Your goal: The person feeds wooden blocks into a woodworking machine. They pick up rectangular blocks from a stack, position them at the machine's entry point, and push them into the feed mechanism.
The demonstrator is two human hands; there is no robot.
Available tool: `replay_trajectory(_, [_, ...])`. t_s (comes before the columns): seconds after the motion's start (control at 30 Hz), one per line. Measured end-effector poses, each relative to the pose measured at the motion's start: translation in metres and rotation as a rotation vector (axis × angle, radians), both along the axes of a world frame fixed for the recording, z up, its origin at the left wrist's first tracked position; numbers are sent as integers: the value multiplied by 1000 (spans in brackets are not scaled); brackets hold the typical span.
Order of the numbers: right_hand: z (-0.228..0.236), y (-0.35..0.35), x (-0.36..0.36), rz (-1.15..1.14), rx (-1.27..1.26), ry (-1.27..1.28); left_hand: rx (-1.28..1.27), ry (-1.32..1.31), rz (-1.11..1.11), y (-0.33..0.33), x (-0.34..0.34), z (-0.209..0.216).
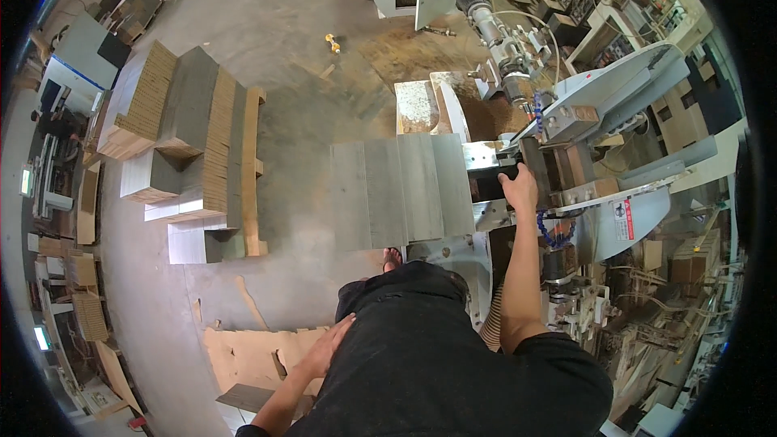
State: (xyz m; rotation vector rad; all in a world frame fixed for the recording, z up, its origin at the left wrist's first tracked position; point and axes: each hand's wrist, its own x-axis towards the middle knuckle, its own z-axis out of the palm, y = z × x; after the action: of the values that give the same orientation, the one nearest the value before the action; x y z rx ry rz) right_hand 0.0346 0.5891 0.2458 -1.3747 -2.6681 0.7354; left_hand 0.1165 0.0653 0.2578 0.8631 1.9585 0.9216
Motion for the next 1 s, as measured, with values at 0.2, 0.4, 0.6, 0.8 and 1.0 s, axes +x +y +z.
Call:
replay_trajectory(0.2, [-11,8,-18,-13,77,32,73,55,40,-11,4,-15])
replay_trajectory(0.4, [-81,57,-18,156,11,-124,266,78,14,-10,-7,-10])
replay_trajectory(0.6, [-116,94,-5,1,151,-273,292,104,44,-4,0,-25])
replay_trajectory(0.8, [-54,77,14,219,-8,132,240,83,62,-1,3,-25])
replay_trajectory(1.0, [37,29,27,101,-442,627,286,52,-14,-1,-10,-13])
